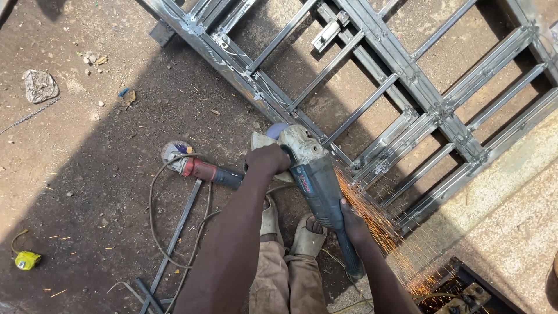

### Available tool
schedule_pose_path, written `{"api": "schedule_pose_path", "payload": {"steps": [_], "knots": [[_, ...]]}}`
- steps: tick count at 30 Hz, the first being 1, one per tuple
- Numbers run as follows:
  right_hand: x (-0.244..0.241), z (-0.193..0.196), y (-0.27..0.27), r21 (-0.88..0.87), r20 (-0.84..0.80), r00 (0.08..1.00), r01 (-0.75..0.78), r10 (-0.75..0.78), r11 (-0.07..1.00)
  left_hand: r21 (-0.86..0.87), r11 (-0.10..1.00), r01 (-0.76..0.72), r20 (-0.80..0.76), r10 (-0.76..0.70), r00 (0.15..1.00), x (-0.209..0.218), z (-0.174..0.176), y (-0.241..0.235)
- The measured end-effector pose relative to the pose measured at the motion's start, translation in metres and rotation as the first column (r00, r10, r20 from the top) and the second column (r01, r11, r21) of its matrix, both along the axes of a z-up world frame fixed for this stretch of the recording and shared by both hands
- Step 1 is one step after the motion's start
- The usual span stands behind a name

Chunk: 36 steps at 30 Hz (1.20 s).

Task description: Using an angle grinder to smooth out weld joints on a metal frame structure

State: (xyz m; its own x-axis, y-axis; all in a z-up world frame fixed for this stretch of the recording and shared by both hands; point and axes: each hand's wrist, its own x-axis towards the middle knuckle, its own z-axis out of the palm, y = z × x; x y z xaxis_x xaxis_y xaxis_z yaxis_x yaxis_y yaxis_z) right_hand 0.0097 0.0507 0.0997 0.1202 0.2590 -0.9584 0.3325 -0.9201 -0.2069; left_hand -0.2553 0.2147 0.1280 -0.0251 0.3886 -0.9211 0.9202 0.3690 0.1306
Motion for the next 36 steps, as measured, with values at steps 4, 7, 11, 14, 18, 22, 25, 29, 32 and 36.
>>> {"api": "schedule_pose_path", "payload": {"steps": [4,7,11,14,18,22,25,29,32,36], "knots": [[-0.006,0.019,0.001,0.012,0.022,1.000,0.007,-0.007,1.000,-0.020,1.000,-0.024,0.018,0.024,1.000,0.002,-0.002,-0.002],[-0.016,0.008,0.009,0.069,0.051,0.997,-0.056,0.052,0.996,0.001,0.996,-0.085,0.054,0.085,0.995,-0.018,-0.023,-0.004],[-0.010,-0.065,0.008,0.174,0.017,0.992,-0.129,0.128,0.976,0.000,0.992,-0.128,0.095,0.127,0.987,-0.051,-0.028,-0.010],[-0.042,-0.034,0.028,0.227,0.056,0.989,-0.143,0.134,0.963,0.063,0.982,-0.179,0.162,0.167,0.973,-0.074,-0.041,-0.018],[-0.059,-0.019,0.028,0.236,0.081,0.996,-0.043,0.025,0.971,0.132,0.973,-0.190,0.127,0.173,0.977,-0.088,-0.059,-0.032],[-0.082,0.008,0.035,0.235,0.085,0.995,0.030,-0.051,0.972,0.178,0.976,-0.126,0.082,0.113,0.990,-0.076,-0.048,-0.017],[-0.065,-0.010,0.022,0.207,0.155,0.988,-0.034,0.002,0.978,0.181,0.976,-0.124,0.095,0.108,0.990,-0.074,-0.068,-0.017],[-0.054,-0.011,0.024,0.179,0.110,0.993,-0.057,0.038,0.982,0.150,0.981,-0.122,0.084,0.110,0.990,-0.075,-0.063,-0.016],[-0.057,-0.023,0.016,0.154,0.096,0.995,-0.027,0.012,0.988,0.123,0.988,-0.098,0.038,0.094,0.995,-0.081,-0.061,-0.012],[-0.066,-0.049,0.015,0.151,0.088,0.991,0.087,-0.101,0.985,0.130,0.990,-0.055,0.029,0.052,0.998,-0.085,-0.050,-0.001]]}}
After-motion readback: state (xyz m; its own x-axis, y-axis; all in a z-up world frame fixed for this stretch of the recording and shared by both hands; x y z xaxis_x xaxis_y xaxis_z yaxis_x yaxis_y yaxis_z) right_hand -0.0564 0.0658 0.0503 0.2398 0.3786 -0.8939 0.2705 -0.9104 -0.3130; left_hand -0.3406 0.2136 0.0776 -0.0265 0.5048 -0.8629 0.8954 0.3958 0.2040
